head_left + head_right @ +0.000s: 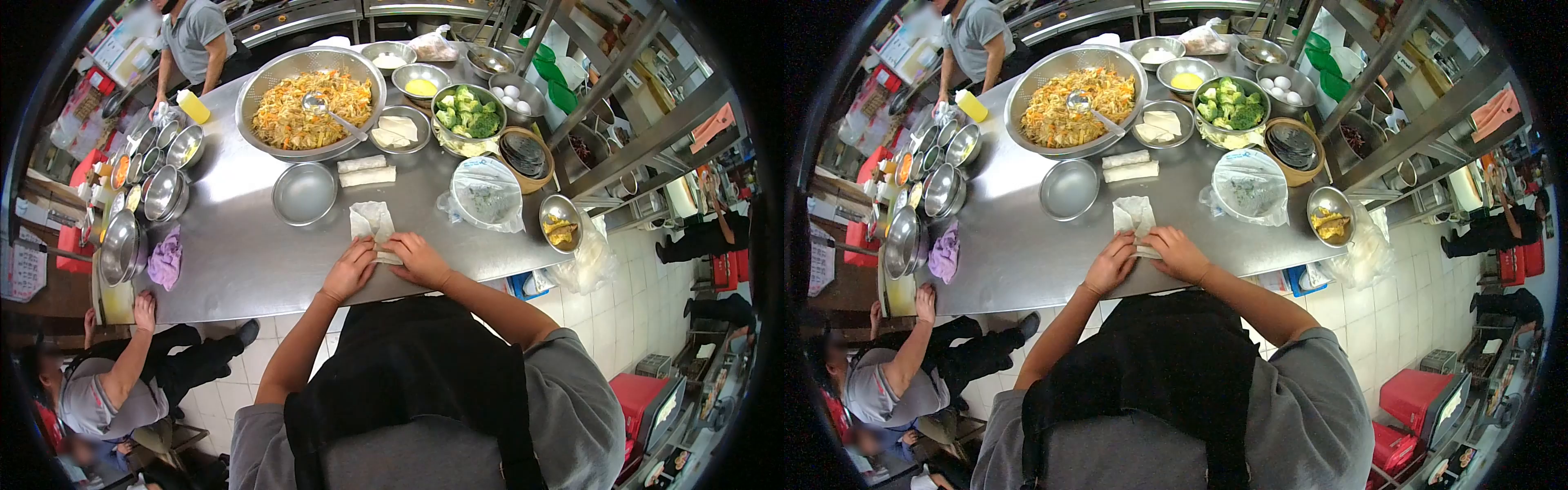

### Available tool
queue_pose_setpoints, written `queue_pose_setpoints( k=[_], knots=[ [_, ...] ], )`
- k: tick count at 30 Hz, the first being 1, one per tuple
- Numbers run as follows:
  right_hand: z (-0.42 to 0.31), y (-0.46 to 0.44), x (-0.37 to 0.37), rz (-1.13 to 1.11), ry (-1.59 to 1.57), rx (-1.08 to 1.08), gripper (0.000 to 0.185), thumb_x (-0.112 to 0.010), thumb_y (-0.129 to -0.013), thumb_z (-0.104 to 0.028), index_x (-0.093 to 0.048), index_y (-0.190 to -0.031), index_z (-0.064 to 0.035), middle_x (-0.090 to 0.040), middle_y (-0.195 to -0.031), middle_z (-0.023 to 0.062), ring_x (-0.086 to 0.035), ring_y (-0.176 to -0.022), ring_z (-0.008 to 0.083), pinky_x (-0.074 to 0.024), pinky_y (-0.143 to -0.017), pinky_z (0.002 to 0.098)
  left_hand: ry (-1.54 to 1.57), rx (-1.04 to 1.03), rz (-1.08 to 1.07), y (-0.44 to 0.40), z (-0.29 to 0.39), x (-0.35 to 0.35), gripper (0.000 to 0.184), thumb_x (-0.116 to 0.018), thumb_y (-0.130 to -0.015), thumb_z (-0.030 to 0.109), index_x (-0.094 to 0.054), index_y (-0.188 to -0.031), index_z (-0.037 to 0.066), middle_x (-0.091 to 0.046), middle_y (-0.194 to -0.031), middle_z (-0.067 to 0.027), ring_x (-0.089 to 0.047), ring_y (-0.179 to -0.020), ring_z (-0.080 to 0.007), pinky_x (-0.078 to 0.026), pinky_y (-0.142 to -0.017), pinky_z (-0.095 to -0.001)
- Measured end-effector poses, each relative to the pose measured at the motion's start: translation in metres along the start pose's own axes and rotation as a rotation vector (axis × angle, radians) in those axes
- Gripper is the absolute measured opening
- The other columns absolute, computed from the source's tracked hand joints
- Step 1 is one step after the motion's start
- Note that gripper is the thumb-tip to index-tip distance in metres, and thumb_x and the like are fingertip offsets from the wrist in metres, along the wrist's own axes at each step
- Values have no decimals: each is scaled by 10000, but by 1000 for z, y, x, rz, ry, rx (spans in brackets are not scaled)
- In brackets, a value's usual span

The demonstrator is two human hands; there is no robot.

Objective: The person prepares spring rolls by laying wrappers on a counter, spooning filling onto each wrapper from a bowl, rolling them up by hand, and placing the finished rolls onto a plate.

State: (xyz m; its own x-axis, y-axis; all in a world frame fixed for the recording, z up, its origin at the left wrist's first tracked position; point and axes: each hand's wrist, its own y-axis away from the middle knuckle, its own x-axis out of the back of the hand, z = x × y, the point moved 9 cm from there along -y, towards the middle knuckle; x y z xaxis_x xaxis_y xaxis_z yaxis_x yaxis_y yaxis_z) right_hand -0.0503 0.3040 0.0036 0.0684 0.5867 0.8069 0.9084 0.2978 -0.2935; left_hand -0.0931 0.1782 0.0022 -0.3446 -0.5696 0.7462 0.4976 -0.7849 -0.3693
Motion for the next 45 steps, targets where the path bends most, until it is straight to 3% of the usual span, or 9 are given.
queue_pose_setpoints(
  k=[9,15,21,24,27,33,42,45],
  knots=[
    [2,0,-21,-22,186,67,628,-709,-849,-192,-504,-1438,-120,-516,-1457,52,-488,-1307,243,-416,-1035,414,-4,3,12,2,-3,-3,257,-692,-861,45,-608,-1102,14,-609,-1223,-156,-567,-1254,-348,-368,-1178,-490],
    [3,-2,-20,4,207,95,558,-704,-859,-220,-562,-1390,-125,-574,-1401,33,-502,-1295,229,-422,-1024,404,-64,1,-33,3,3,3,404,-752,-802,91,-604,-1172,22,-587,-1302,-153,-487,-1352,-347,-328,-1199,-483],
    [8,-2,-17,12,69,42,525,-699,-876,-227,-580,-1382,-150,-593,-1387,26,-525,-1275,244,-430,-1031,416,45,146,-128,3,-5,5,606,-738,-755,27,-514,-1318,46,-537,-1397,-168,-468,-1365,-360,-365,-1172,-428],
    [14,-4,-17,38,-45,0,498,-697,-887,-233,-600,-1370,-156,-608,-1379,27,-541,-1262,256,-431,-1046,420,66,108,-152,6,-10,4,667,-708,-751,-8,-466,-1369,56,-509,-1442,-168,-465,-1366,-375,-407,-1141,-418],
    [19,-5,-17,31,-122,-21,463,-698,-897,-246,-631,-1344,-150,-628,-1363,35,-554,-1251,264,-427,-1061,421,122,129,-95,7,-11,11,677,-716,-794,11,-430,-1406,60,-482,-1480,-165,-491,-1347,-376,-459,-1096,-416],
    [22,-10,-8,110,-262,-1,369,-730,-874,-265,-727,-1208,-110,-695,-1264,73,-618,-1163,294,-475,-1009,402,85,56,-7,7,-19,12,535,-740,-895,144,-536,-1377,33,-482,-1491,-150,-545,-1302,-355,-489,-1059,-395],
    [37,-20,-3,133,-386,-101,296,-782,-828,-244,-779,-1093,-111,-754,-1114,70,-688,-1012,272,-522,-928,377,252,221,51,7,-37,10,329,-676,-952,162,-677,-1249,22,-611,-1383,-136,-610,-1243,-305,-494,-1044,-372],
    [41,-20,-1,179,-351,-139,227,-785,-820,-248,-794,-1015,-131,-762,-995,86,-698,-884,284,-543,-824,381,312,279,74,7,-41,10,304,-668,-957,153,-691,-1230,22,-629,-1363,-138,-624,-1226,-299,-497,-1034,-360]
  ],
)
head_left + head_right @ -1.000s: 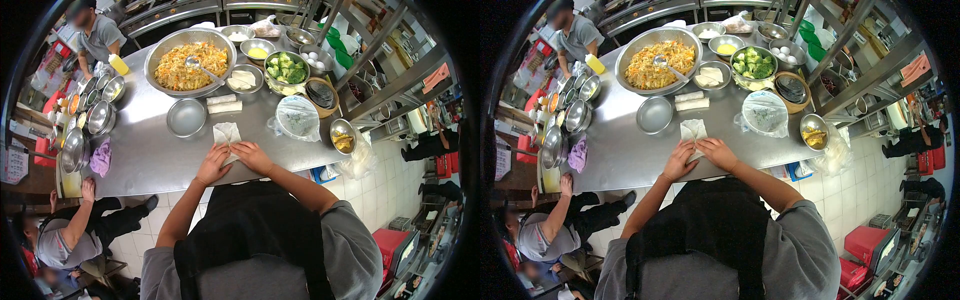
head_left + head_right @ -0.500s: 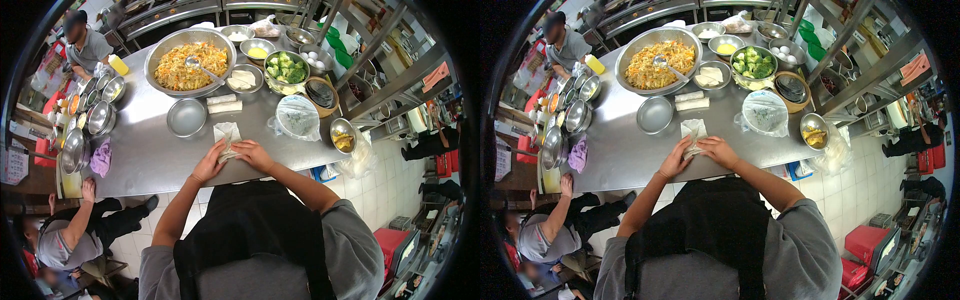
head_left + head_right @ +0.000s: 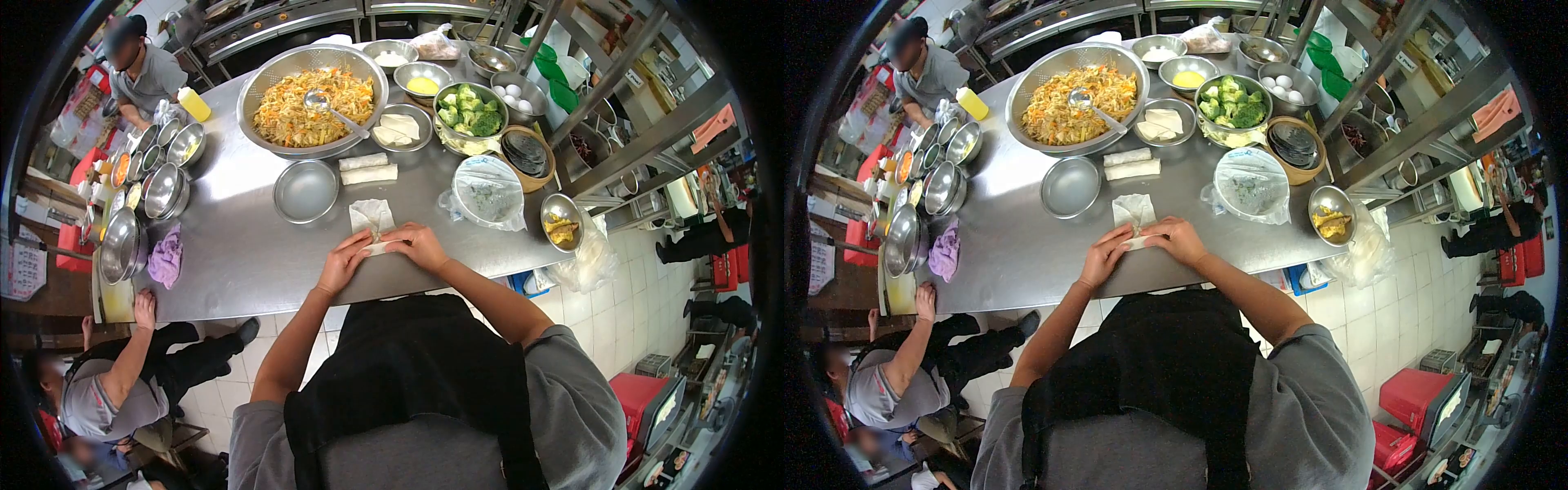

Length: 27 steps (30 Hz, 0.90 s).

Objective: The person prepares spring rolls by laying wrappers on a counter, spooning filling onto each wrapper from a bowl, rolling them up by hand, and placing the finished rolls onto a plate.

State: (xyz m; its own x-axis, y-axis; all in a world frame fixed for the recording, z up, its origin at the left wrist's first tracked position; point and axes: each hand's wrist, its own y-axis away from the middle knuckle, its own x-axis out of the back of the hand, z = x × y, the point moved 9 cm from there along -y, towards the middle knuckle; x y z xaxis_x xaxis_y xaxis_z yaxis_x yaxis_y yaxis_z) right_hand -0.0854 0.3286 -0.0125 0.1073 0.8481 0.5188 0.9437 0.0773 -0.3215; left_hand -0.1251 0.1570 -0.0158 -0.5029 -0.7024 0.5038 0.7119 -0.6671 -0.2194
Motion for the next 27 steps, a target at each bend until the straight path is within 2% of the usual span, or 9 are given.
queue_pose_setpoints(
  k=[3,9,12,18,21,24,27],
  knots=[
    [7,-1,-2,0,-43,-80,207,-796,-818,-261,-800,-984,-137,-753,-933,108,-689,-845,287,-541,-776,376,43,26,37,-1,-1,1,273,-646,-972,141,-699,-1208,14,-647,-1335,-143,-637,-1206,-298,-502,-1018,-354],
    [21,-7,-4,-44,-105,-236,230,-800,-832,-283,-794,-993,-118,-749,-914,126,-692,-796,284,-533,-740,367,0,28,74,-6,3,4,272,-617,-990,134,-685,-1233,33,-668,-1284,-156,-656,-1153,-314,-514,-979,-362],
    [15,-9,-1,-72,-102,-299,221,-792,-845,-274,-788,-998,-114,-749,-919,126,-699,-777,274,-536,-729,358,63,119,91,-7,-3,4,284,-611,-994,133,-673,-1260,57,-681,-1247,-155,-668,-1118,-319,-521,-959,-369],
    [8,-14,2,-36,-107,-307,205,-782,-863,-221,-736,-991,-69,-746,-909,96,-708,-782,228,-542,-733,334,-9,2,91,-13,13,3,280,-580,-981,70,-683,-1241,87,-695,-1185,-148,-673,-1069,-336,-529,-934,-377],
    [10,-16,4,73,-190,-261,177,-772,-872,-170,-692,-971,-48,-741,-915,81,-706,-775,206,-545,-733,327,-47,13,57,-14,9,-2,313,-556,-953,20,-686,-1228,92,-687,-1184,-152,-663,-1070,-349,-527,-930,-383],
    [17,-15,-1,58,-201,-285,161,-754,-891,-127,-676,-1002,-41,-708,-941,71,-672,-792,172,-534,-736,318,-50,-22,81,-16,9,-4,319,-533,-932,-11,-686,-1199,76,-680,-1160,-155,-651,-1068,-356,-517,-936,-395],
    [13,-16,0,75,-105,-240,157,-753,-890,-124,-673,-987,-30,-672,-908,77,-660,-758,183,-532,-713,321,-59,-1,71,-19,7,-7,282,-524,-934,-21,-688,-1149,56,-673,-1135,-157,-642,-1063,-359,-506,-943,-405]
  ],
)
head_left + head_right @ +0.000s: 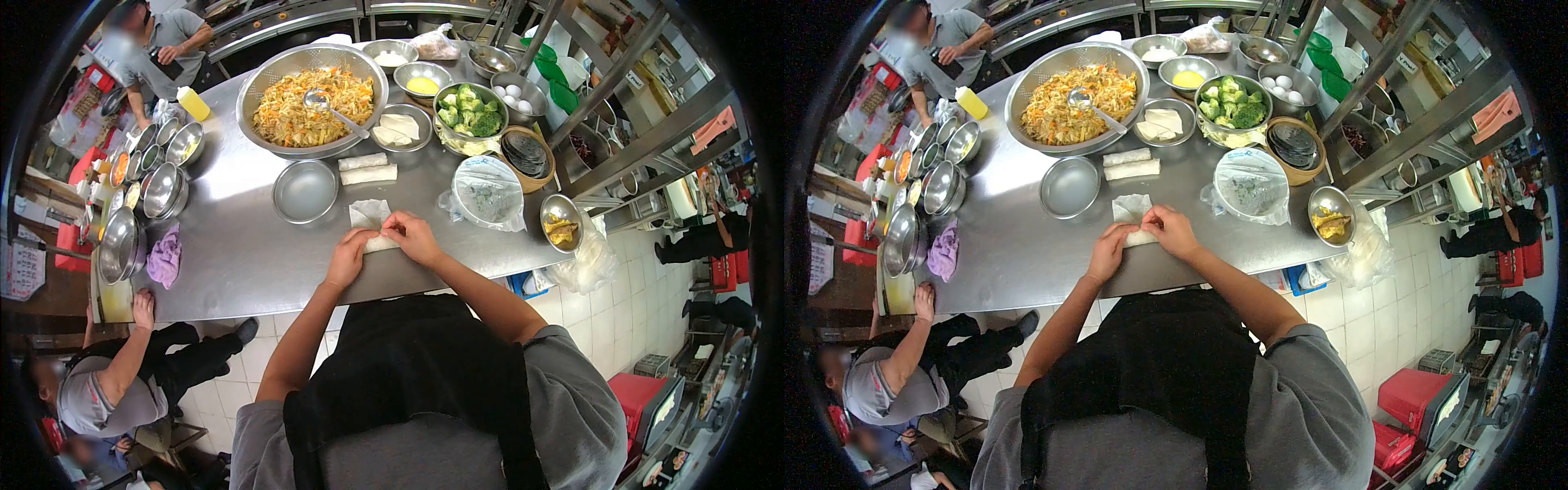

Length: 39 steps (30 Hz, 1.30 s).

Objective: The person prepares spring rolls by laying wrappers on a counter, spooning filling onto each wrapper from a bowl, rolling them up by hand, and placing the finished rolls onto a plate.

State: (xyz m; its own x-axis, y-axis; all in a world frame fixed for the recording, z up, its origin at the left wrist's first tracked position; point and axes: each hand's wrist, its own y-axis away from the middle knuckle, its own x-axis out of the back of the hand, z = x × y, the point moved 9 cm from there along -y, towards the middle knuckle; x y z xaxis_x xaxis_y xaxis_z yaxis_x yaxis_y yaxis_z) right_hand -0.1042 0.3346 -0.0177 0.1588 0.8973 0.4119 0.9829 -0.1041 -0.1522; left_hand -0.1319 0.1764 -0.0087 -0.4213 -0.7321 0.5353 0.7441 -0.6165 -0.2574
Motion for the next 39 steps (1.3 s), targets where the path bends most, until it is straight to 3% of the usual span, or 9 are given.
queue_pose_setpoints(
  k=[3,6,9,15,21,30,33,36,39],
  knots=[
    [1,3,0,10,-21,-49,151,-751,-884,-143,-678,-964,-37,-646,-912,76,-648,-834,220,-523,-787,341,26,21,-5,-3,-3,-1,256,-519,-930,-31,-691,-1105,42,-674,-1108,-154,-640,-1044,-363,-500,-943,-411],
    [-15,8,5,73,248,98,205,-746,-882,-179,-677,-1037,-63,-642,-999,103,-616,-989,290,-491,-897,393,16,-2,-5,-4,-4,0,212,-522,-985,26,-692,-1112,34,-677,-1086,-155,-654,-1009,-344,-507,-897,-381],
    [-27,21,8,158,253,158,330,-753,-855,-214,-652,-1137,-76,-615,-1165,151,-542,-1139,374,-435,-974,444,-2,-12,-5,-5,-4,0,211,-524,-983,25,-695,-1106,34,-681,-1082,-154,-656,-1010,-345,-507,-895,-376],
    [-12,34,-20,22,333,105,655,-775,-823,-254,-511,-1394,-73,-596,-1239,173,-535,-1180,373,-417,-976,465,46,53,-7,-4,-9,-2,231,-539,-946,-8,-682,-1121,37,-675,-1104,-158,-640,-1048,-371,-508,-920,-411],
    [-11,32,-18,10,207,14,865,-731,-809,-162,-286,-1548,-99,-641,-1218,123,-583,-1159,337,-369,-1026,475,32,-42,81,-4,12,6,310,-508,-962,-16,-656,-1222,64,-673,-1219,-138,-614,-1153,-367,-492,-974,-417],
    [-8,23,-6,-8,-118,3,850,-739,-801,-144,-308,-1532,-99,-578,-1195,120,-597,-1109,334,-414,-1031,458,-69,-64,-34,-1,-2,-6,357,-517,-896,-51,-685,-1189,63,-680,-1213,-146,-606,-1136,-369,-466,-1005,-428],
    [-12,23,-1,7,-80,76,725,-760,-802,-153,-435,-1446,-92,-538,-1210,129,-578,-1109,328,-451,-987,451,-52,-58,-36,-2,-2,-5,370,-505,-877,-62,-693,-1172,61,-678,-1207,-147,-599,-1145,-359,-464,-1010,-441],
    [-42,33,3,76,396,383,549,-753,-816,-147,-551,-1325,-98,-559,-1206,101,-563,-1136,288,-447,-972,439,-22,-37,-24,-4,-4,-4,349,-505,-886,-57,-699,-1153,55,-685,-1187,-153,-606,-1130,-367,-466,-1005,-439],
    [-51,43,-14,-63,590,461,406,-698,-847,-156,-610,-1241,-112,-577,-1224,62,-560,-1152,252,-430,-974,419,-12,-13,-33,-6,-8,-5,325,-511,-889,-48,-702,-1134,45,-694,-1157,-157,-610,-1119,-374,-467,-1002,-437]
  ],
)
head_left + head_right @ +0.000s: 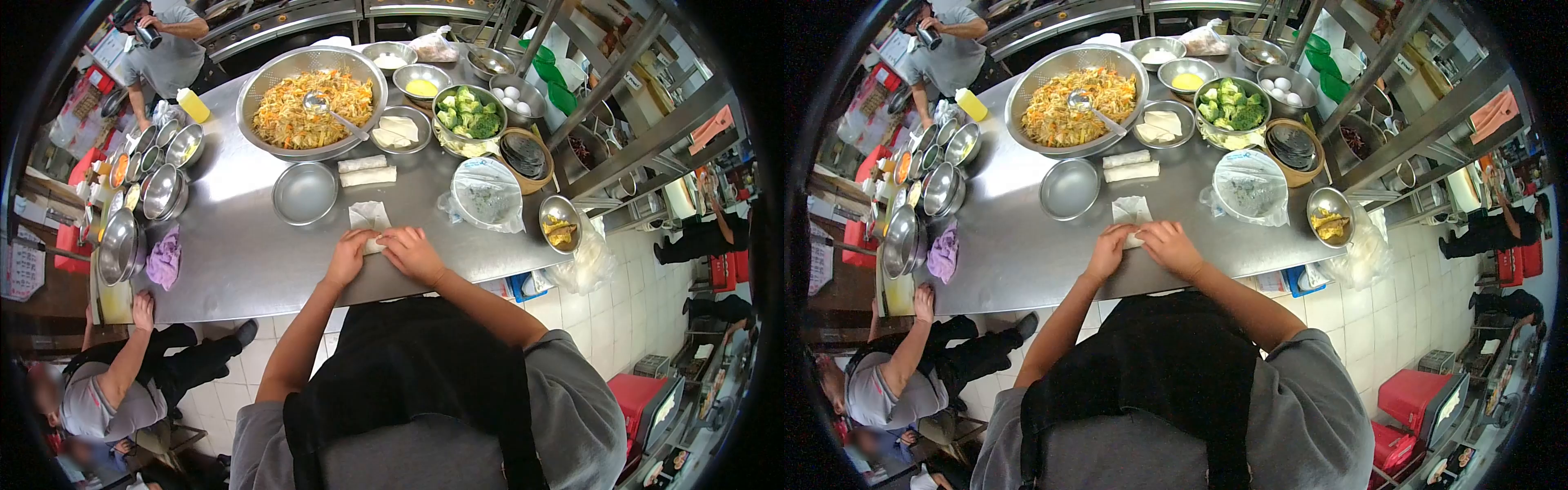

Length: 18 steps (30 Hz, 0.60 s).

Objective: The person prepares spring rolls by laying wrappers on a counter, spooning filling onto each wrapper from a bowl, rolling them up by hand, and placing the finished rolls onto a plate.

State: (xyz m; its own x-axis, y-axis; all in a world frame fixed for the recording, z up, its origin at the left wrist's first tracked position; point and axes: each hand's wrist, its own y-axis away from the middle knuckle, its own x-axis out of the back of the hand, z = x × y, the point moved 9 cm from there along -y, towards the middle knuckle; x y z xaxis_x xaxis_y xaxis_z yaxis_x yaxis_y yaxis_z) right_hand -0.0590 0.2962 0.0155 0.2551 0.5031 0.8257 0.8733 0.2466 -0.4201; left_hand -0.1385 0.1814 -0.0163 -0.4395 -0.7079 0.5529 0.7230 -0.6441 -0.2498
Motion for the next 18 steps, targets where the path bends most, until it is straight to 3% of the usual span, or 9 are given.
queue_pose_setpoints(
  k=[6,15,18],
  knots=[
    [-6,8,-15,43,198,43,408,-600,-885,-191,-593,-1287,-119,-587,-1265,35,-555,-1175,218,-403,-986,423,12,43,-11,-3,-7,-1,298,-516,-899,-34,-705,-1118,41,-696,-1145,-174,-620,-1106,-387,-485,-978,-435],
    [2,2,-19,64,146,-18,506,-690,-845,-207,-582,-1334,-136,-599,-1264,28,-546,-1176,230,-401,-964,418,194,266,43,-5,-18,1,228,-503,-973,3,-646,-1148,35,-700,-1081,-179,-666,-1018,-351,-504,-919,-403],
    [10,-2,-29,5,132,-4,495,-705,-846,-228,-597,-1323,-149,-618,-1237,11,-543,-1163,226,-399,-952,419,3,132,53,-7,-10,0,187,-511,-969,6,-646,-1096,25,-689,-1044,-167,-658,-1000,-358,-503,-900,-413]
  ],
)
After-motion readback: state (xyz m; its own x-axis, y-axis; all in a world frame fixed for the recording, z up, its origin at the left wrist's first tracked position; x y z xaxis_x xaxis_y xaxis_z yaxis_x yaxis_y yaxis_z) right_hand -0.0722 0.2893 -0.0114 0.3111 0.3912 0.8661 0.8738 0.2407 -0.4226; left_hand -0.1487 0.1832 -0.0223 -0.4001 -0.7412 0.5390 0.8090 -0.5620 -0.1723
